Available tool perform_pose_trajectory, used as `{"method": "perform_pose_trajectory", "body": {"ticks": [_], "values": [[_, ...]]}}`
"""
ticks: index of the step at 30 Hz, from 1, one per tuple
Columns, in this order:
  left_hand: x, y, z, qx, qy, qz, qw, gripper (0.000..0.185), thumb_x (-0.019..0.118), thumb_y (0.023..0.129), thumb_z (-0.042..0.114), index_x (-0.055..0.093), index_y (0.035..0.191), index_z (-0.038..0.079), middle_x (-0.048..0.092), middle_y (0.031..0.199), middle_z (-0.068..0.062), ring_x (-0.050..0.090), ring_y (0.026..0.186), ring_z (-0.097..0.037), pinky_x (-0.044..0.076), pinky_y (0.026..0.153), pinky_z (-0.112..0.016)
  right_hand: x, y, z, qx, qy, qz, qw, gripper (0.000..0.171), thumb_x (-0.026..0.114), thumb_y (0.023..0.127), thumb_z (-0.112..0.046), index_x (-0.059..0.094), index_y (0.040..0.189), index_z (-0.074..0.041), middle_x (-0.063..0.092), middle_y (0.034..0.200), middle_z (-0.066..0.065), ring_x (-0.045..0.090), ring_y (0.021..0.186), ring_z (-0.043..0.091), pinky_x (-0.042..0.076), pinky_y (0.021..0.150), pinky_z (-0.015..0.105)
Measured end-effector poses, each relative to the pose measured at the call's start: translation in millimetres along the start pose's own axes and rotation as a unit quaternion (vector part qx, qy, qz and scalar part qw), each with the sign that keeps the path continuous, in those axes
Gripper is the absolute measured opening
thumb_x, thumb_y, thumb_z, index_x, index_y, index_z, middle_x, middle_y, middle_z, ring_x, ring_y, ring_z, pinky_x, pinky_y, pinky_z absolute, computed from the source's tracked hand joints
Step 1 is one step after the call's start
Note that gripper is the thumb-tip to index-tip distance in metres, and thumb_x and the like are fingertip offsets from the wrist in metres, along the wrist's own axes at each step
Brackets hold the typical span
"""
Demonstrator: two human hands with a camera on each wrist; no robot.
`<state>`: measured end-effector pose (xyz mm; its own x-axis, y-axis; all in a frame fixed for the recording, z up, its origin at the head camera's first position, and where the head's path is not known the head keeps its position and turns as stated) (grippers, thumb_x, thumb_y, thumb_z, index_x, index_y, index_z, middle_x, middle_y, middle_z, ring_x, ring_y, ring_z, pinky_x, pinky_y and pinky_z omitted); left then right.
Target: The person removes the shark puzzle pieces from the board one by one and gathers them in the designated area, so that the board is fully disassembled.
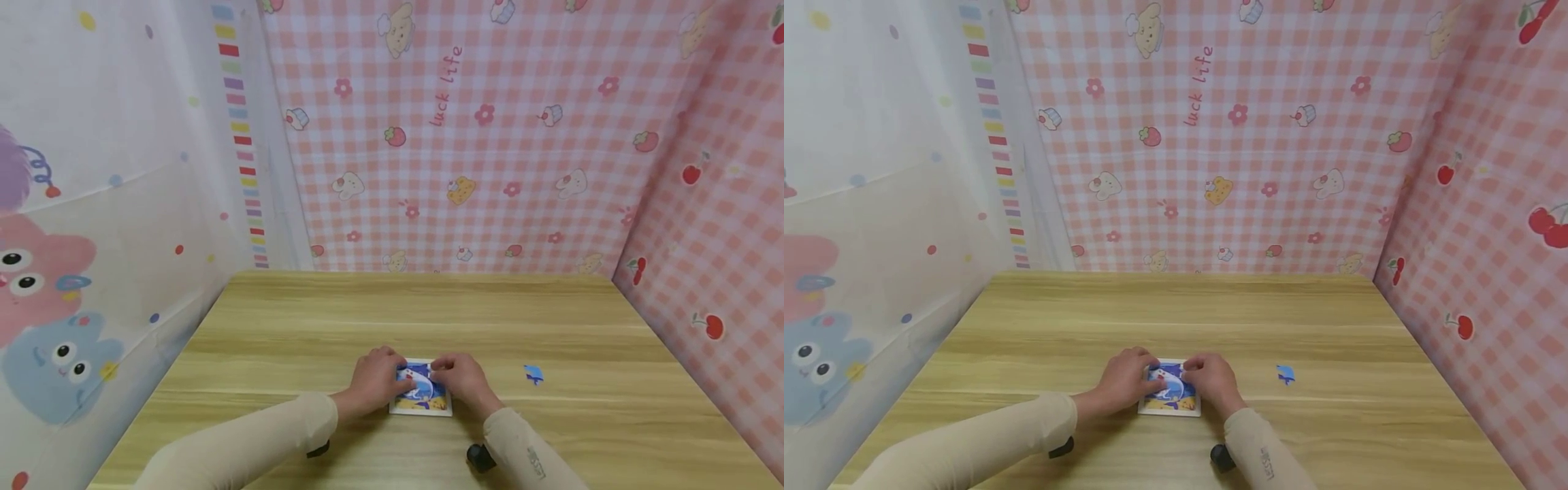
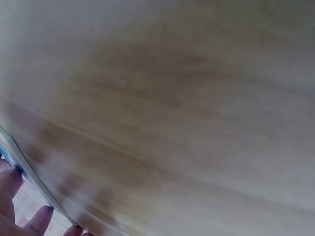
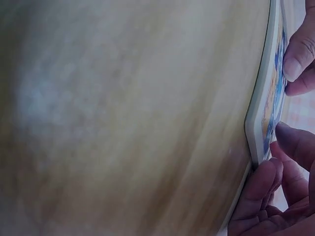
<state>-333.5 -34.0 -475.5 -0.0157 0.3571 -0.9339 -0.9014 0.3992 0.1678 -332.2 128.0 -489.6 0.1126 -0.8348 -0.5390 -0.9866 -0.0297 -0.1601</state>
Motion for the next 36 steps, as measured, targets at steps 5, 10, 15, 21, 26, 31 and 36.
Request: {"method": "perform_pose_trajectory", "body": {"ticks": [5, 10, 15, 21, 26, 31, 36], "values": [[-2.3, -0.5, 1.4, -0.005, 0.003, 0.003, 1.0000, 0.043, 0.065, 0.076, 0.049, 0.067, 0.102, 0.014, 0.057, 0.100, 0.000, 0.051, 0.092, -0.019, 0.040, 0.076, -0.043, 0.5, -1.5, -2.9, -0.002, -0.008, -0.004, 1.000, 0.012, 0.066, 0.081, -0.012, 0.069, 0.092, -0.008, 0.063, 0.093, 0.004, 0.054, 0.081, 0.018, 0.045, 0.072, 0.035], [-3.7, -1.1, 2.6, -0.014, 0.004, -0.001, 0.9999, 0.044, 0.066, 0.076, 0.049, 0.067, 0.102, 0.014, 0.056, 0.099, 0.000, 0.051, 0.092, -0.019, 0.039, 0.075, -0.043, 0.7, -0.5, -2.8, 0.002, -0.002, -0.013, 1.000, 0.013, 0.065, 0.081, -0.011, 0.069, 0.093, -0.008, 0.063, 0.093, 0.004, 0.054, 0.082, 0.018, 0.045, 0.073, 0.036], [-3.8, -0.7, 2.5, -0.015, 0.004, 0.001, 0.9999, 0.043, 0.066, 0.076, 0.048, 0.067, 0.101, 0.014, 0.057, 0.099, 0.000, 0.051, 0.091, -0.019, 0.039, 0.074, -0.043, 0.8, 2.0, -3.7, 0.010, 0.010, -0.022, 1.000, 0.015, 0.066, 0.080, -0.010, 0.069, 0.095, -0.006, 0.063, 0.095, 0.006, 0.055, 0.084, 0.018, 0.045, 0.075, 0.036], [-3.4, -1.4, 3.7, -0.017, 0.002, 0.001, 0.9999, 0.041, 0.066, 0.076, 0.047, 0.067, 0.101, 0.014, 0.057, 0.099, -0.001, 0.051, 0.092, -0.019, 0.039, 0.075, -0.044, 0.8, 5.5, -4.4, -0.003, 0.022, -0.024, 0.999, 0.016, 0.067, 0.079, -0.008, 0.069, 0.094, -0.006, 0.064, 0.093, 0.006, 0.056, 0.084, 0.017, 0.045, 0.077, 0.037], [-3.7, -1.7, 4.1, -0.017, 0.004, 0.002, 0.9998, 0.041, 0.067, 0.076, 0.047, 0.067, 0.101, 0.014, 0.057, 0.099, -0.001, 0.051, 0.092, -0.020, 0.039, 0.075, -0.045, 1.4, 7.3, -2.3, 0.007, 0.031, -0.032, 0.999, 0.016, 0.066, 0.080, -0.008, 0.069, 0.095, -0.007, 0.063, 0.094, 0.005, 0.056, 0.083, 0.017, 0.046, 0.076, 0.035], [-4.8, -2.1, 3.8, -0.017, 0.004, 0.005, 0.9998, 0.041, 0.067, 0.075, 0.047, 0.067, 0.099, 0.014, 0.057, 0.099, -0.001, 0.051, 0.092, -0.021, 0.039, 0.074, -0.045, 0.1, 6.3, -3.6, -0.002, 0.026, -0.033, 0.999, 0.018, 0.065, 0.080, -0.008, 0.068, 0.098, -0.005, 0.064, 0.095, 0.006, 0.056, 0.085, 0.017, 0.046, 0.077, 0.036], [-5.1, -2.4, 2.9, -0.020, -0.002, 0.000, 0.9998, 0.042, 0.067, 0.075, 0.047, 0.067, 0.101, 0.014, 0.056, 0.099, -0.001, 0.051, 0.091, -0.020, 0.038, 0.076, -0.046, -1.8, 4.1, -1.9, 0.003, 0.001, -0.024, 1.000, 0.016, 0.064, 0.081, -0.011, 0.068, 0.095, -0.006, 0.062, 0.098, 0.006, 0.054, 0.090, 0.020, 0.043, 0.082, 0.041]]}}
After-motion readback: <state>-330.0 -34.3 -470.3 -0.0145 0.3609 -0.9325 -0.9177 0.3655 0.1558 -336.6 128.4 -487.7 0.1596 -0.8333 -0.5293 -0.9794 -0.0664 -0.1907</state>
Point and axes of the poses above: each hand's wrist, its own y-axis towards the middle knuckle, its own x-axis out of the palm, z = x × y, the point moved 6 cm from there along y, towards the middle knuckle
